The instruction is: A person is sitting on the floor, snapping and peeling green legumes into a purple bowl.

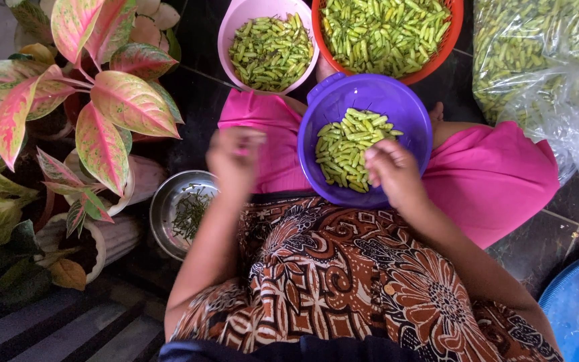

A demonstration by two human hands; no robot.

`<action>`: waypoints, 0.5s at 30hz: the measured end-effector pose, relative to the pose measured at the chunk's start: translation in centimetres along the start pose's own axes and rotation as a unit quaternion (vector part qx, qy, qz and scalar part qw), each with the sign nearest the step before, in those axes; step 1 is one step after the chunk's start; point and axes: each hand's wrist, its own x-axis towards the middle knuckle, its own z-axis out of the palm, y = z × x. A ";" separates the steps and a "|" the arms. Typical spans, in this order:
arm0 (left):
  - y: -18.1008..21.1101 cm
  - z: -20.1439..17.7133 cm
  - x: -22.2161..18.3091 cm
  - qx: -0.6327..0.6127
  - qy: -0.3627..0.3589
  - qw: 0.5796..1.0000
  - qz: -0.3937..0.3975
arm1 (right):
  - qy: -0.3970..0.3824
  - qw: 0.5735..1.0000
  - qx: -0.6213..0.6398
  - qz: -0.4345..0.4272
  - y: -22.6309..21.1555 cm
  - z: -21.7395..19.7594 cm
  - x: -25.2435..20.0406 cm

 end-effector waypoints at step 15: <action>-5.9 -2.0 5.9 0.178 -0.064 0.981 0.032 | -0.006 0.884 -0.371 -0.284 -2.5 -1.1 -0.1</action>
